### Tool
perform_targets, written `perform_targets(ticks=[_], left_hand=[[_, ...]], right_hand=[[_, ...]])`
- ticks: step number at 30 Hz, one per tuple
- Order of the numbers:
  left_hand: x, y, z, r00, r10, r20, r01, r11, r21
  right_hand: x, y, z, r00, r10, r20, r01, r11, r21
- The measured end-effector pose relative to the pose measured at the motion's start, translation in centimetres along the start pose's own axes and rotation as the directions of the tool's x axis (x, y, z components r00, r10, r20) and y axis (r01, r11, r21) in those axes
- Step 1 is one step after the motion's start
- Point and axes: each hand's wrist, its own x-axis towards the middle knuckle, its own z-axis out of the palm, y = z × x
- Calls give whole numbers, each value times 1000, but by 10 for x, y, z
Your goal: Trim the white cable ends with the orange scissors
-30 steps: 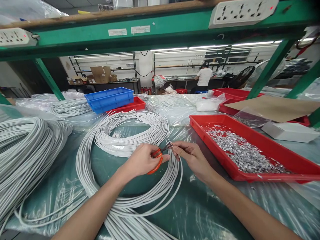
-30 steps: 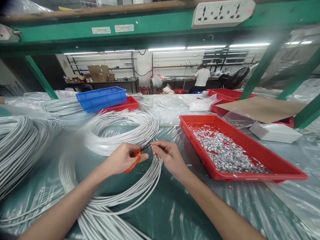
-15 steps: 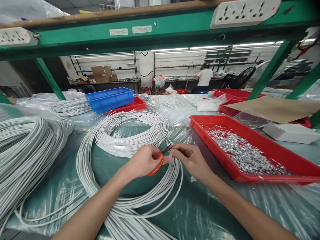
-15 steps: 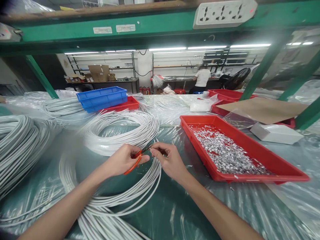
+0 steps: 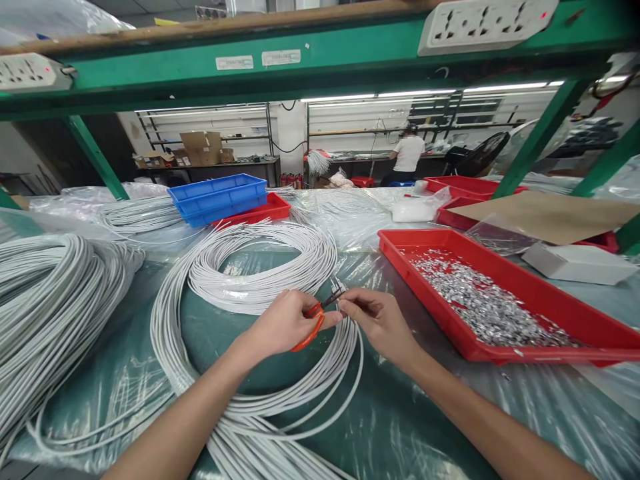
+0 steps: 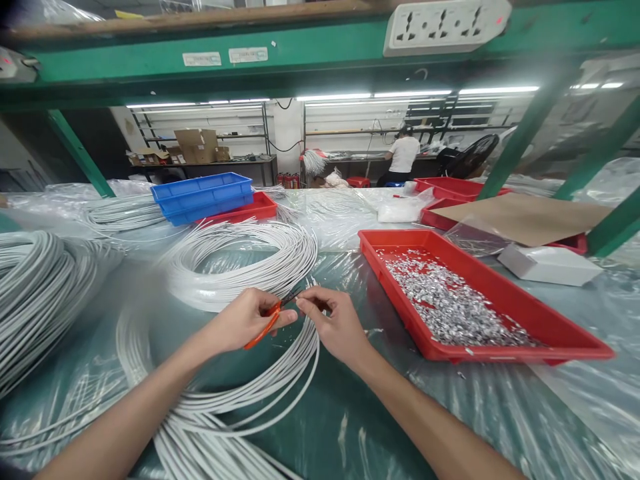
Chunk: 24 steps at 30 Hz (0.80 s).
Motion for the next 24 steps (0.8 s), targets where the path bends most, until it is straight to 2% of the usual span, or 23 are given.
perform_targets(ticks=[6,11,14,19,21,23,24], left_hand=[[0,1,-1,999,-7,36,9,999,-53],[-2,5,-2,998,-33,50,35,998,-48],[-1,6,-2,996,-52,69,59,993,-99],[3,-3,-1,997,-65,35,64,998,14],[5,-7,-2,997,-72,17,72,997,-6],[6,-8,-3,996,-75,-38,73,996,-51],[6,-7,-4,995,-70,-77,64,995,-74]], right_hand=[[0,-1,-2,998,4,-68,-3,1000,21],[0,0,2,999,-27,-31,25,998,-49],[-1,-3,2,993,-43,-109,39,998,-45],[-4,-13,-4,977,-118,-175,105,991,-80],[-2,-16,-8,962,-138,-237,121,989,-86],[1,-17,-11,952,-96,-292,95,995,-17],[2,-15,-11,957,-61,-284,73,997,32]])
